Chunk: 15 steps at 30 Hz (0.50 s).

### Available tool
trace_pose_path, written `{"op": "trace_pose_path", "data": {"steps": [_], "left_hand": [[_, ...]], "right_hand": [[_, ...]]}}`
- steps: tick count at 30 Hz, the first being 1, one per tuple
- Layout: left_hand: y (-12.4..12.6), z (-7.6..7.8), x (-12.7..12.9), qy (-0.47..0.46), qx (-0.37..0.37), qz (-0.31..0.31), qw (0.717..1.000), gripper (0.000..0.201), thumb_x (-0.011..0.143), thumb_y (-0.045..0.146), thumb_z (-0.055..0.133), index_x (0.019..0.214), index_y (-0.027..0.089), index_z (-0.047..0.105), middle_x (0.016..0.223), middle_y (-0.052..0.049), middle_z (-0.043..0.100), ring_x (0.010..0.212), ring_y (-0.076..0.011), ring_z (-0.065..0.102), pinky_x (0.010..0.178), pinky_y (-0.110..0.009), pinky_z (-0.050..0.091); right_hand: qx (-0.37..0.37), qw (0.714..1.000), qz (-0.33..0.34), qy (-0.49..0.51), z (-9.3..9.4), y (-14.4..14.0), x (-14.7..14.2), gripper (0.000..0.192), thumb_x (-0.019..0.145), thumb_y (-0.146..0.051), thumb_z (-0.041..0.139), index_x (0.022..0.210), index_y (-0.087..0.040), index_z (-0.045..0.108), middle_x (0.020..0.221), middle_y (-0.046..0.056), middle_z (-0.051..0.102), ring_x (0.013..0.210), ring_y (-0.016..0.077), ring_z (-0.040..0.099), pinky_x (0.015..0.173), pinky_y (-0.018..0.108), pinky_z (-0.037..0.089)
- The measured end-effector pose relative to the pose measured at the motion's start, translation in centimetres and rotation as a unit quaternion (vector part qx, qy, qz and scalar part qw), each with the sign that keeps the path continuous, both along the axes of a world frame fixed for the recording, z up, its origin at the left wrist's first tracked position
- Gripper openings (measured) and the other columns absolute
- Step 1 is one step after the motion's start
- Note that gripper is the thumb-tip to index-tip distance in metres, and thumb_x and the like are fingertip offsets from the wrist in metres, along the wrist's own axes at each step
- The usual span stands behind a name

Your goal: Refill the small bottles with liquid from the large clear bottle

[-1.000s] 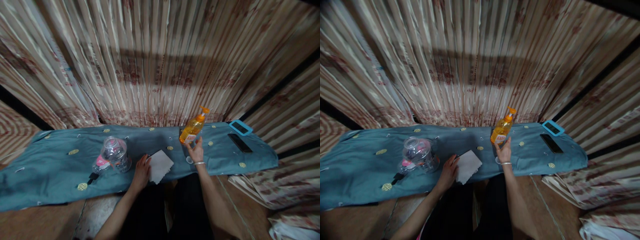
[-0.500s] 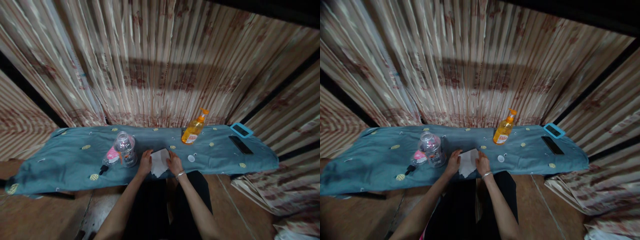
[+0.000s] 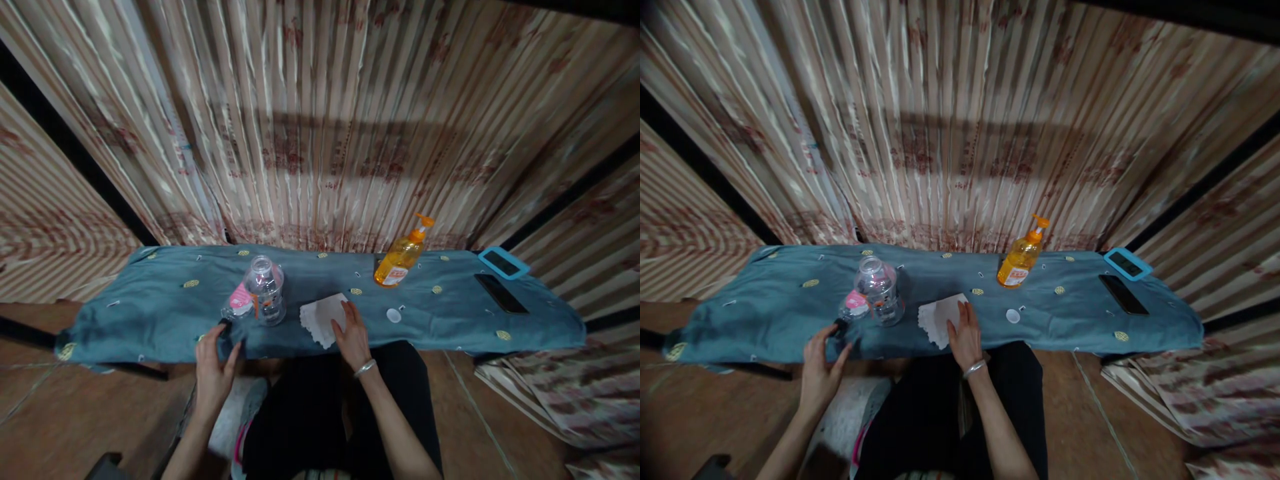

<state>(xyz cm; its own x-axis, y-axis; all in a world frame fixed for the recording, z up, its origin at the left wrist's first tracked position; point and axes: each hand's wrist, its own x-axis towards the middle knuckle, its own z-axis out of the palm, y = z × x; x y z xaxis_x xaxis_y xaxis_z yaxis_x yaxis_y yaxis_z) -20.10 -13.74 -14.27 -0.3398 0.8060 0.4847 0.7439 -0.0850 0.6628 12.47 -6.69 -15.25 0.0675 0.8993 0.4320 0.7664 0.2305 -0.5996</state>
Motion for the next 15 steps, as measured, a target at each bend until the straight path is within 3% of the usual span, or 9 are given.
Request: {"op": "trace_pose_path", "data": {"steps": [3, 5, 8, 11, 15], "left_hand": [[2.3, -0.3, -2.2, -0.016, -0.034, 0.052, 0.998, 0.068, 0.080, 0.062, 0.059, 0.129, 0.015, 0.055, 0.135, -0.023, 0.062, 0.132, -0.0438, 0.056, 0.114, -0.065, 0.044], [3.6, -0.7, -3.0, -0.036, -0.086, 0.049, 0.994, 0.065, 0.077, 0.058, 0.059, 0.126, 0.015, 0.058, 0.128, -0.022, 0.068, 0.123, -0.0427, 0.063, 0.110, -0.064, 0.048], [4.5, -0.9, -3.7, -0.054, -0.107, 0.053, 0.991, 0.051, 0.073, 0.055, 0.060, 0.107, 0.018, 0.067, 0.111, -0.017, 0.075, 0.113, -0.0400, 0.069, 0.106, -0.060, 0.053], [4.2, -0.5, -4.4, -0.101, -0.111, 0.078, 0.986, 0.046, 0.073, 0.057, 0.060, 0.100, 0.020, 0.070, 0.104, -0.013, 0.079, 0.105, -0.0376, 0.073, 0.099, -0.055, 0.058], [2.4, 0.6, -5.4, -0.139, -0.110, 0.090, 0.980, 0.054, 0.068, 0.058, 0.065, 0.104, 0.018, 0.074, 0.121, -0.015, 0.078, 0.117, -0.0365, 0.071, 0.110, -0.049, 0.054]], "right_hand": [[0.004, 1.000, 0.010, 0.007, 0.2, -0.4, -1.3, 0.043, 0.099, -0.040, 0.067, 0.138, -0.021, 0.059, 0.143, 0.011, 0.060, 0.122, 0.0279, 0.064, 0.100, 0.052, 0.055], [0.006, 1.000, 0.014, 0.011, 0.3, -0.6, -1.8, 0.043, 0.099, -0.040, 0.067, 0.138, -0.022, 0.059, 0.143, 0.011, 0.060, 0.122, 0.0279, 0.064, 0.101, 0.052, 0.055], [0.006, 1.000, 0.014, 0.016, 0.3, -0.8, -1.9, 0.043, 0.099, -0.040, 0.067, 0.138, -0.022, 0.059, 0.143, 0.011, 0.059, 0.123, 0.0280, 0.064, 0.101, 0.052, 0.055], [0.003, 1.000, 0.014, 0.023, 0.2, -1.0, -1.8, 0.043, 0.099, -0.040, 0.067, 0.138, -0.022, 0.059, 0.143, 0.011, 0.059, 0.123, 0.0283, 0.063, 0.101, 0.052, 0.055], [-0.002, 0.999, 0.025, 0.037, 0.1, -1.1, -1.8, 0.042, 0.099, -0.040, 0.067, 0.137, -0.022, 0.060, 0.143, 0.011, 0.060, 0.123, 0.0279, 0.064, 0.101, 0.052, 0.055]]}}
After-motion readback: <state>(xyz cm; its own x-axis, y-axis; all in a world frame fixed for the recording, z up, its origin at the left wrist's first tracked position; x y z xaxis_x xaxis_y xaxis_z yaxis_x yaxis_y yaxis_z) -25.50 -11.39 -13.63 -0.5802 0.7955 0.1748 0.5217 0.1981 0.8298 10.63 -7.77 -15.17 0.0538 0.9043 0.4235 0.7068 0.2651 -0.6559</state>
